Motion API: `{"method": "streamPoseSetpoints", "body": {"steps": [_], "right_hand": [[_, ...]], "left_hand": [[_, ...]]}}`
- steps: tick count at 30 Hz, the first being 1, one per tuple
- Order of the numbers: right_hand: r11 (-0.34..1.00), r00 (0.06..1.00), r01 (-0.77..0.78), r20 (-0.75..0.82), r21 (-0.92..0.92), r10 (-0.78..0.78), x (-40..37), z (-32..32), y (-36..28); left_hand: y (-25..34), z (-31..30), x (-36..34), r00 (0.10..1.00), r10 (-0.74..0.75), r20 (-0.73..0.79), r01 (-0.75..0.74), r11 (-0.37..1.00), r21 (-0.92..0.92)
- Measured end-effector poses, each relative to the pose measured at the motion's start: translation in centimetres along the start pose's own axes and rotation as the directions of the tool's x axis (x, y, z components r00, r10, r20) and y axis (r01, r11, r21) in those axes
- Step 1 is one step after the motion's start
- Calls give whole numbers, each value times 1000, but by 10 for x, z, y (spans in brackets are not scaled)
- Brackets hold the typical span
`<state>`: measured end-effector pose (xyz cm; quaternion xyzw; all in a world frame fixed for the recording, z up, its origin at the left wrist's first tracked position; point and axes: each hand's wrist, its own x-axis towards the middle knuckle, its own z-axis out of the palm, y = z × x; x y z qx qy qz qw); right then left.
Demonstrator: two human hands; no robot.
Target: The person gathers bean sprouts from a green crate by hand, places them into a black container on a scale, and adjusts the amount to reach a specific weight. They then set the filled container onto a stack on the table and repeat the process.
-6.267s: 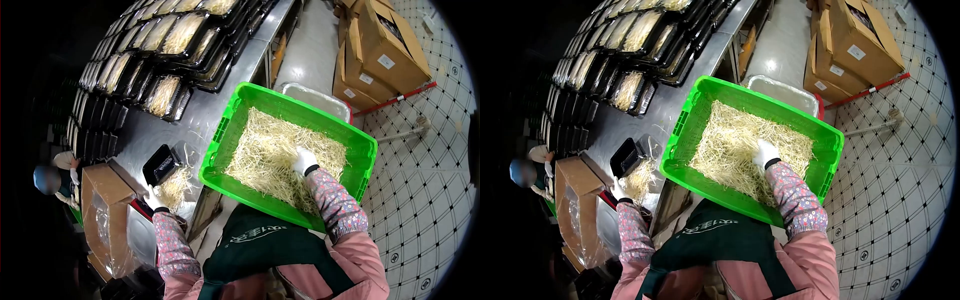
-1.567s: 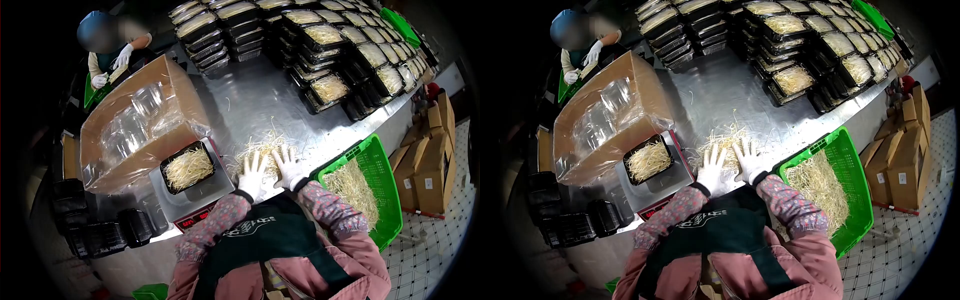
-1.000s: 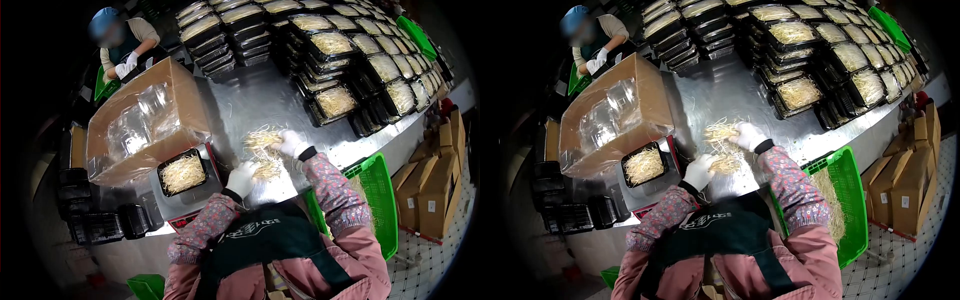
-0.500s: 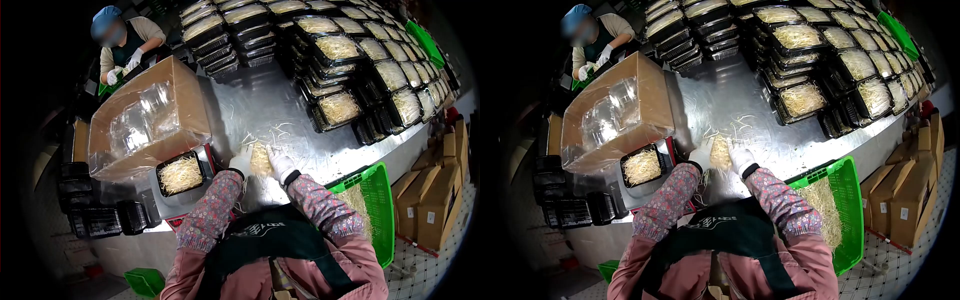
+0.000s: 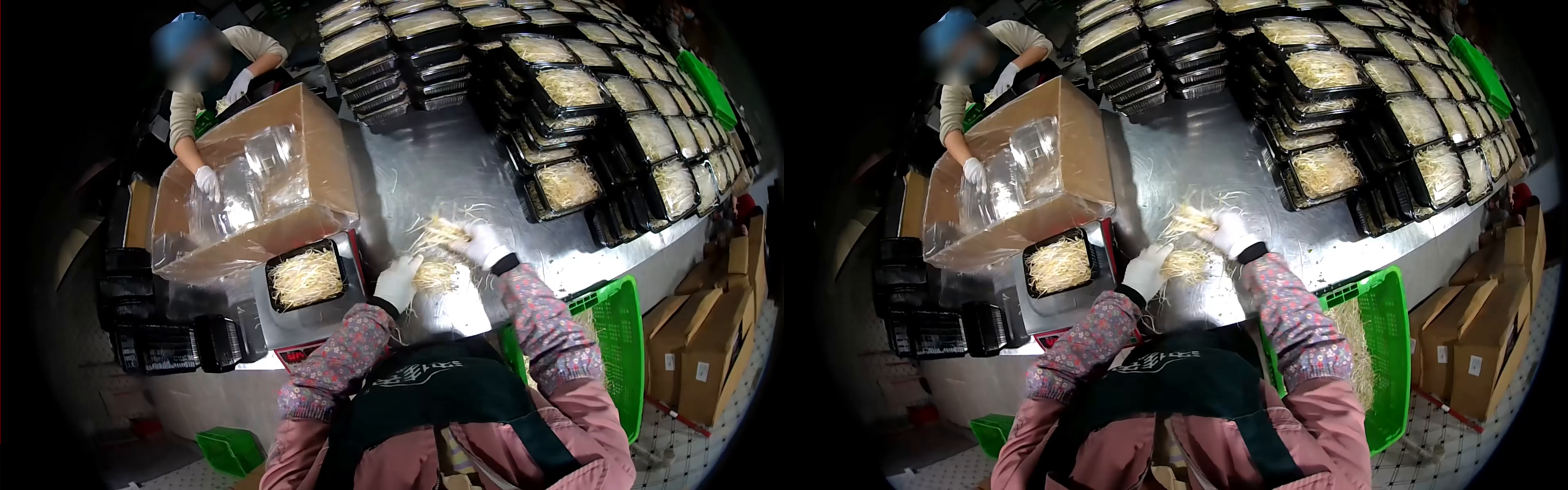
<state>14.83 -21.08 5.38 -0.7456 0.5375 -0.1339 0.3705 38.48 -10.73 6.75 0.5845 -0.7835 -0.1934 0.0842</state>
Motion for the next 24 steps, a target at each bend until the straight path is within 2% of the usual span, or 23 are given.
{"method": "streamPoseSetpoints", "body": {"steps": [2, 6, 7, 8, 10, 11, 12, 14, 15, 18, 19, 20, 22, 24], "right_hand": [[947, 988, -7, 142, -320, 55, 0, 25, -9], [940, 986, 72, 165, -335, -17, -8, 19, -11], [931, 991, 116, 105, -347, -85, -4, 19, -8], [923, 992, 89, 112, -375, -50, -1, 19, -12], [900, 993, 38, 120, -435, 16, -3, 9, -46], [870, 996, 81, 16, -486, -83, -1, 26, -40], [868, 998, 61, 61, -493, -35, 4, 38, -37], [859, 988, 19, 144, -511, 64, 11, 55, -33], [923, 994, -36, 81, -383, 72, 4, 55, -35], [962, 1000, -9, -5, -275, 8, -10, 47, -48], [972, 991, 67, -100, -224, -91, -9, 52, -42], [986, 992, 27, -114, -167, -47, -10, 55, -37], [933, 983, -24, -178, -360, -44, -10, 74, -30], [902, 986, 68, -109, -427, -126, -4, 94, -4]], "left_hand": [[10, 3, -8, 998, -15, -57, 17, 999, 31], [7, -5, -46, 994, -110, 14, 110, 979, -174], [7, -6, -56, 996, -79, -37, 66, 960, -273], [11, -8, -64, 995, -85, -48, 62, 926, -372], [23, -19, -73, 995, -101, 24, 101, 881, -462], [25, -17, -76, 994, -89, 67, 111, 843, -526], [26, -16, -81, 991, -72, 110, 123, 800, -587], [21, -14, -94, 997, 69, 35, -35, 807, -590], [20, -19, -100, 997, 76, 24, -47, 811, -583], [23, -53, -119, 999, 38, -22, -44, 801, -597], [21, -61, -125, 998, 32, -49, -54, 804, -592], [19, -70, -130, 996, 27, -80, -69, 809, -583], [15, -84, -141, 991, -33, -130, -58, 769, -637], [5, -100, -151, 964, -18, -264, -150, 784, -603]]}}
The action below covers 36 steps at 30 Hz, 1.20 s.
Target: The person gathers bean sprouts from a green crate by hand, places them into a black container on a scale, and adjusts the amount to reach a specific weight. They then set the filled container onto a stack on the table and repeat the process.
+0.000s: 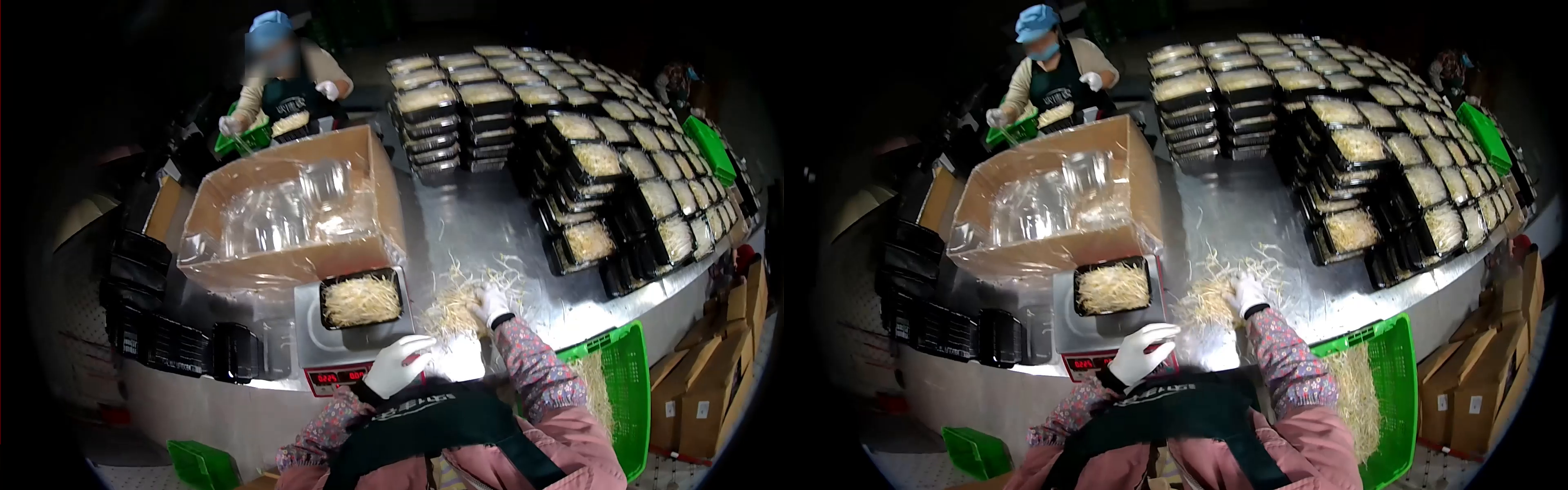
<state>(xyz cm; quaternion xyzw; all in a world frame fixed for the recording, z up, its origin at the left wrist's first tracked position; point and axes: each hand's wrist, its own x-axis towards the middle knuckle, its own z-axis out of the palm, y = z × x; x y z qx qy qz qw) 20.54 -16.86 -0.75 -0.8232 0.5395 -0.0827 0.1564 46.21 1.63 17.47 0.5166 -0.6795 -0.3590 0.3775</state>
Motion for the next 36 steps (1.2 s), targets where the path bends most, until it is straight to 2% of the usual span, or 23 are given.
{"method": "streamPoseSetpoints", "body": {"steps": [2, 4, 6, 7, 8, 9, 10, 12, 13, 16, 17, 18, 19, 21, 22, 23, 24, 25, 27, 28, 29, 32, 36], "right_hand": [[1000, 1000, 0, 19, -10, 1, 3, -20, -9], [990, 996, -50, -68, 132, 59, 12, -32, -11], [865, 996, -41, -47, 500, 74, 13, -80, -33], [638, 989, 52, -127, 768, 74, 15, -83, -43], [557, 994, 14, -74, 830, 85, 17, -99, -57], [518, 995, 56, -92, 854, 44, 20, -110, -71], [473, 994, 101, -113, 875, -3, 26, -118, -86], [590, 987, 160, -138, 792, -83, 38, -127, -113], [654, 983, 183, -122, 734, -137, 39, -138, -132], [667, 961, 237, -72, 707, -265, 41, -165, -191], [739, 935, 323, -80, 592, -344, 48, -163, -202], [794, 908, 393, -58, 464, -415, 51, -165, -215], [798, 879, 461, -78, 388, -470, 51, -159, -230], [787, 810, 583, -73, 202, -582, 55, -132, -252], [767, 772, 634, -45, 99, -633, 57, -115, -262], [728, 728, 685, 16, -27, -685, 59, -102, -267], [730, 744, 665, 55, -160, -666, 61, -91, -273], [727, 732, 680, 39, -96, -680, 65, -86, -269], [736, 733, 677, 85, 12, -675, 68, -89, -258], [730, 728, 683, 98, -22, -679, 68, -94, -253], [769, 764, 639, 141, -24, -630, 68, -97, -251], [841, 821, 540, 241, -34, -517, 62, -114, -246], [888, 861, 459, 231, 31, -453, 62, -128, -228]], "left_hand": [[9, -32, 0, 978, 78, -192, -52, 989, 139], [-15, -67, -2, 893, 200, -403, -119, 969, 216], [-54, -106, -3, 832, 276, -481, -57, 905, 422], [-63, -116, 1, 832, 253, -493, 12, 881, 473], [-69, -126, 3, 832, 226, -506, 85, 850, 519], [-72, -130, 5, 893, 177, -415, 110, 807, 581], [-84, -125, 7, 920, 227, -320, 33, 768, 639], [-92, -112, 4, 976, 74, -206, 114, 630, 768], [-92, -109, 4, 973, 74, -221, 126, 632, 764], [-90, -103, 2, 942, 171, -288, 114, 645, 755], [-98, -104, 0, 904, 156, -397, 97, 831, 547], [-106, -106, 0, 862, 116, -494, 45, 952, 302], [-99, -109, 1, 842, -70, -536, 173, 974, 143], [-106, -105, 6, 781, -60, -621, 146, 985, 89], [-100, -103, 10, 757, 120, -642, 30, 976, 218], [-95, -104, 15, 838, 82, -539, 113, 941, 318], [-92, -105, 17, 902, 23, -432, 179, 889, 421], [-95, -104, 16, 962, 0, -272, 175, 765, 620], [-102, -99, 17, 948, 94, -304, 152, 705, 693], [-104, -96, 17, 941, 141, -307, 137, 671, 728], [-106, -95, 17, 955, 64, -290, 173, 674, 718], [-109, -94, 19, 965, 55, -255, 167, 620, 767], [-106, -93, 19, 965, 47, -256, 176, 608, 774]]}}
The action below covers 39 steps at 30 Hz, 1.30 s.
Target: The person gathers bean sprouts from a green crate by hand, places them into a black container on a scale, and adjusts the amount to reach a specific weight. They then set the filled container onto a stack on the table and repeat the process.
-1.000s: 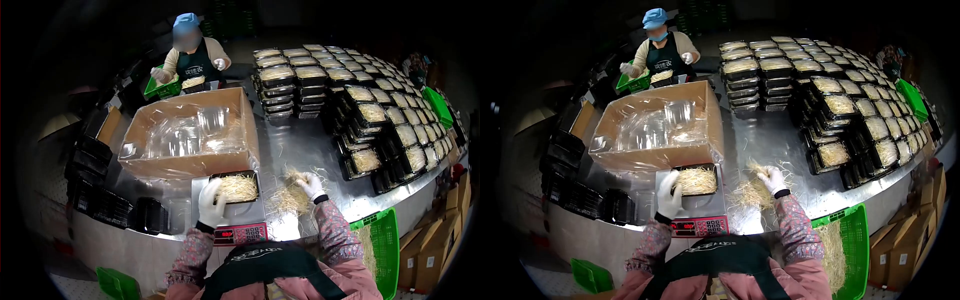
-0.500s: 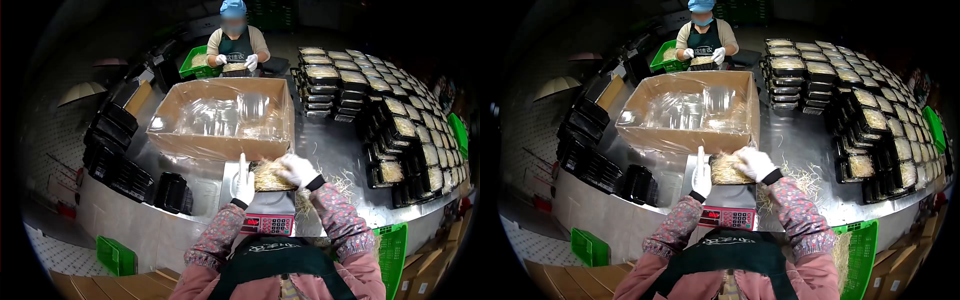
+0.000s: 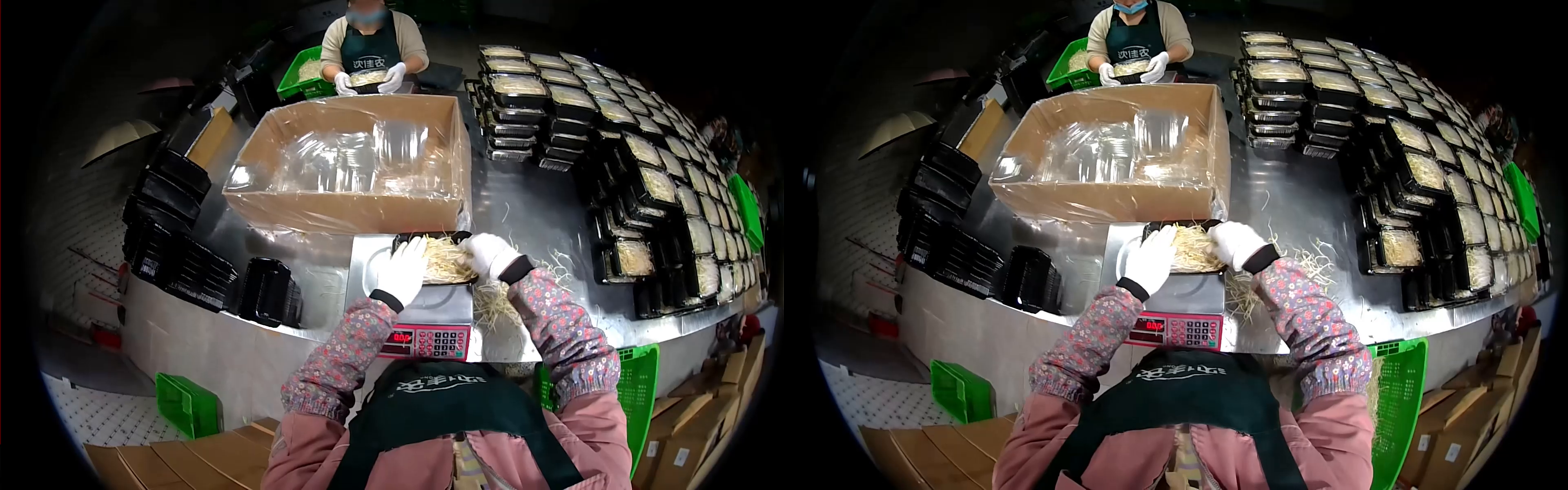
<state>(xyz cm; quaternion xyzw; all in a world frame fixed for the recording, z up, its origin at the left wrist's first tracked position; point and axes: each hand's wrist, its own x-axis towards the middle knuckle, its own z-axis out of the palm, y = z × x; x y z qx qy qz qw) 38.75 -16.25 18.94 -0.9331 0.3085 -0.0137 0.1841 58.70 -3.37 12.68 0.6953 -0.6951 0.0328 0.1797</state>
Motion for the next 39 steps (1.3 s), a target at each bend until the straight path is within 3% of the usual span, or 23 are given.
{"method": "streamPoseSetpoints", "body": {"steps": [5, 6, 8, 11, 12, 14, 15, 16, 18, 19, 20, 23, 24, 26, 28, 30, 31, 32, 34, 35, 37, 38, 39], "right_hand": [[968, 990, -115, -50, 223, 129, -39, -40, 50], [976, 986, -117, -98, 182, 137, -46, -39, 68], [808, 944, -265, -31, 526, 330, -67, -41, 85], [620, 925, -266, 14, 738, 380, -89, -12, 126], [531, 908, -298, 64, 794, 413, -97, -7, 128], [491, 893, -284, 41, 824, 447, -107, 11, 144], [500, 909, -184, -47, 846, 414, -108, 23, 155], [396, 892, -237, 37, 887, 451, -112, 9, 139], [365, 881, -218, 22, 905, 473, -104, 9, 140], [435, 902, -187, -22, 881, 432, -96, 3, 135], [418, 914, -173, -12, 892, 405, -88, -1, 128], [360, 949, -156, 39, 920, 313, -60, -17, 87], [447, 945, -174, 22, 878, 326, -52, -19, 77], [529, 968, -81, -60, 845, 245, -38, -14, 62], [529, 961, -163, 13, 833, 276, -34, -20, 48], [549, 964, -109, -47, 829, 262, -32, -19, 46], [603, 956, -152, -38, 783, 290, -32, -24, 44], [646, 962, -71, -119, 760, 245, -31, -21, 46], [671, 964, -7, -173, 742, 201, -31, -22, 45], [757, 964, 29, -219, 652, 152, -30, -24, 42], [893, 958, 93, -284, 440, 40, -25, -32, 27], [914, 968, 83, -250, 397, 21, -17, -28, 20], [945, 959, 133, -280, 299, -46, -8, -19, 14]], "left_hand": [[-5, -6, 0, 1000, 8, 19, -6, 996, -94], [-3, -21, 1, 999, -6, 48, 11, 994, -112], [-14, -28, 4, 997, -50, 58, 63, 966, -251], [-30, -52, -1, 983, -183, -10, 132, 744, -655], [-39, -52, -7, 969, -176, -172, 15, 739, -673], [-58, -64, -14, 952, -276, -136, 100, 696, -711], [-67, -68, -17, 949, -292, -123, 130, 714, -688], [-72, -70, -20, 953, -284, -109, 134, 711, -690], [-62, -73, -20, 963, -265, -42, 163, 704, -691], [-46, -82, -16, 985, -170, -25, 116, 766, -632], [-48, -47, -14, 988, -109, -110, 5, 732, -682], [-2, -34, 12, 996, 85, -41, -93, 961, -261], [12, -33, 15, 987, 162, -16, -163, 982, -97], [17, -7, 19, 971, 204, 125, -202, 979, -29], [11, 9, 17, 971, 225, 86, -221, 974, -56], [10, -5, 17, 959, 228, 170, -207, 969, -132], [10, -15, 16, 965, 225, 134, -203, 966, -158], [9, -27, 15, 970, 220, 102, -199, 963, -183], [-3, -51, 14, 996, 83, 29, -64, 910, -410], [-17, -39, 10, 995, -95, -34, 53, 773, -632], [-20, -47, 7, 944, -328, -30, 201, 644, -738], [-17, -55, 4, 925, -379, -25, 273, 709, -650], [-23, -32, 4, 936, -331, -123, 153, 696, -702]]}}
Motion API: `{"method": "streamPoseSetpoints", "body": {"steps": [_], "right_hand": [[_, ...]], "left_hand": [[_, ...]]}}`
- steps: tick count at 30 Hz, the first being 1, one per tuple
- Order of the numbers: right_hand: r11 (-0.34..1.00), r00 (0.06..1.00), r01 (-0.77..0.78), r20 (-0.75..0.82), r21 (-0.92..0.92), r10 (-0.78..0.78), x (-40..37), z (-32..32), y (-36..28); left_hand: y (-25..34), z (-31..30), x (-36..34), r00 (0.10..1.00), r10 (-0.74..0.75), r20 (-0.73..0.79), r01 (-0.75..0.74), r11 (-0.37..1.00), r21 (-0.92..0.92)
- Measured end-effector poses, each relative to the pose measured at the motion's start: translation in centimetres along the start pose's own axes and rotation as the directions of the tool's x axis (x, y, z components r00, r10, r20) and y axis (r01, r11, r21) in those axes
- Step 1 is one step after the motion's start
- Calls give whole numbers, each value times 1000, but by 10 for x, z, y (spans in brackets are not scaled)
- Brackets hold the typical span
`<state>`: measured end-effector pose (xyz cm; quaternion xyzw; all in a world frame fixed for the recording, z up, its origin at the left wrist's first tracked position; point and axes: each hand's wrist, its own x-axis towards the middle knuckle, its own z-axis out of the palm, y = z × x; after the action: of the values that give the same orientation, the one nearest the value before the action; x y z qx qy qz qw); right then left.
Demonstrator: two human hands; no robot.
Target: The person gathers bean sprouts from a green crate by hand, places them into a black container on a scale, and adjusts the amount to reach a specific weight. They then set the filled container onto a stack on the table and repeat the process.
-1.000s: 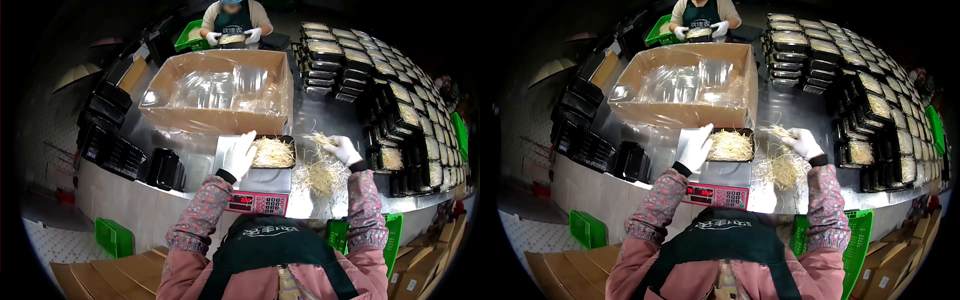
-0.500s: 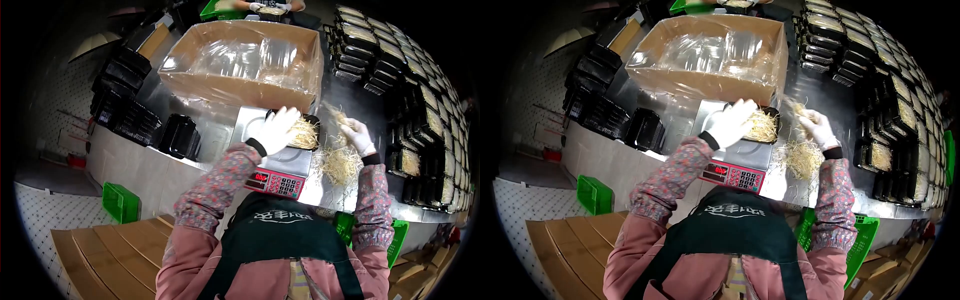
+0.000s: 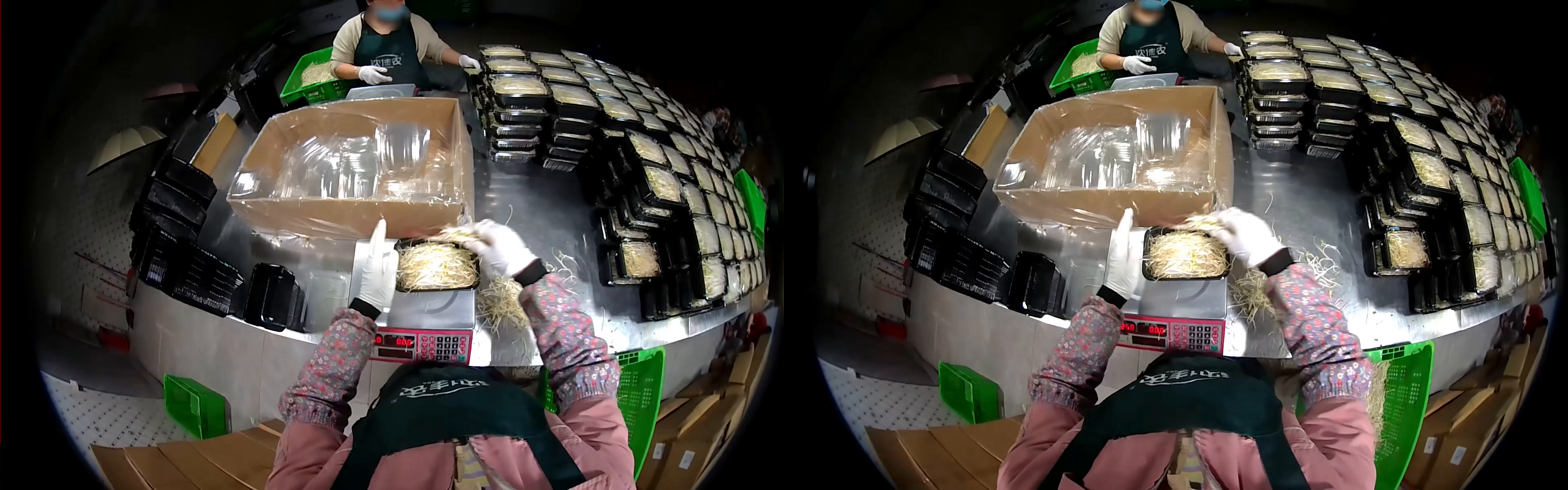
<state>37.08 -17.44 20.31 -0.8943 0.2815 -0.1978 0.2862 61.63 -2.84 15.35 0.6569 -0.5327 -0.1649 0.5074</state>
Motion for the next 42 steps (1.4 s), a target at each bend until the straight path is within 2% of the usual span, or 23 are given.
{"method": "streamPoseSetpoints", "body": {"steps": [1, 3, 4, 5, 7, 10, 15, 17, 19, 21, 22, 23, 25, 27, 29, 30, 31, 33, 36, 38, 39, 41, 42], "right_hand": [[993, 997, 73, -4, -88, -74, 6, 13, -5], [958, 990, 52, 142, -281, -12, 18, 32, -28], [941, 991, 119, 99, -317, -92, 21, 59, -9], [921, 988, 91, 149, -379, -36, 26, 74, 2], [954, 989, 77, 143, -289, -37, 22, 63, 0], [963, 974, -54, 198, -265, 109, 11, 33, 3], [985, 984, -170, 49, -13, 171, -33, -25, 39], [950, 959, -277, -17, 143, 282, -57, -34, 54], [897, 900, -425, 48, -121, 433, -75, -35, 72], [839, 913, -307, 111, -449, 393, -92, -37, 79], [685, 772, -275, 269, -675, 576, -84, -43, 77], [783, 861, -308, 192, -540, 471, -83, -41, 70], [932, 961, -273, -31, -240, 274, -70, -33, 43], [999, 983, -38, -180, -28, 32, -42, 0, 16], [999, 995, -14, -102, 31, 17, -15, 38, -11], [995, 995, -80, -51, 55, 83, -6, 61, -13], [986, 989, -148, 4, 77, 148, -1, 81, -13], [955, 955, -296, 12, 31, 296, 3, 99, -18], [940, 956, -285, -21, 187, 294, 8, 105, -15], [943, 967, -243, -17, 227, 253, 11, 112, -1], [957, 980, -195, 7, 213, 198, 12, 112, 3], [973, 967, -194, 194, 125, 168, 14, 58, -25], [974, 958, -223, 177, -36, 226, 23, 41, -35]], "left_hand": [[3, 5, 0, 999, -12, 50, 11, 999, 31], [22, 13, -1, 988, -34, 154, 11, 989, 146], [32, 17, 1, 967, -63, 248, -6, 964, 267], [18, 27, -2, 928, 55, 369, -262, 801, 539], [5, 36, -7, 901, 151, 407, -405, 630, 663], [-5, 38, -8, 892, 183, 414, -432, 616, 659], [17, 28, -3, 909, 176, 379, -375, 744, 554], [20, 16, 1, 921, 213, 327, -348, 827, 441], [14, -2, 5, 931, 276, 241, -337, 902, 271], [7, -17, 11, 962, 239, 130, -268, 916, 300], [2, -24, 11, 971, 227, 79, -241, 924, 296], [-1, -26, 12, 977, 212, 25, -210, 934, 290], [4, -12, 18, 962, 243, 124, -270, 913, 306], [18, 19, 21, 924, 278, 261, -354, 879, 318], [25, 47, 20, 873, 265, 410, -432, 811, 394], [10, 59, 17, 803, 340, 490, -588, 585, 558], [-6, 70, 21, 761, 337, 554, -637, 547, 542], [1, 68, 20, 823, 260, 504, -541, 628, 560], [18, 65, 31, 823, 130, 553, -492, 650, 579], [10, 66, 35, 817, 224, 531, -525, 669, 526], [14, 63, 33, 821, 231, 522, -517, 689, 509], [16, 59, 28, 831, 234, 504, -497, 718, 487], [11, 57, 25, 825, 256, 503, -518, 699, 493]]}}
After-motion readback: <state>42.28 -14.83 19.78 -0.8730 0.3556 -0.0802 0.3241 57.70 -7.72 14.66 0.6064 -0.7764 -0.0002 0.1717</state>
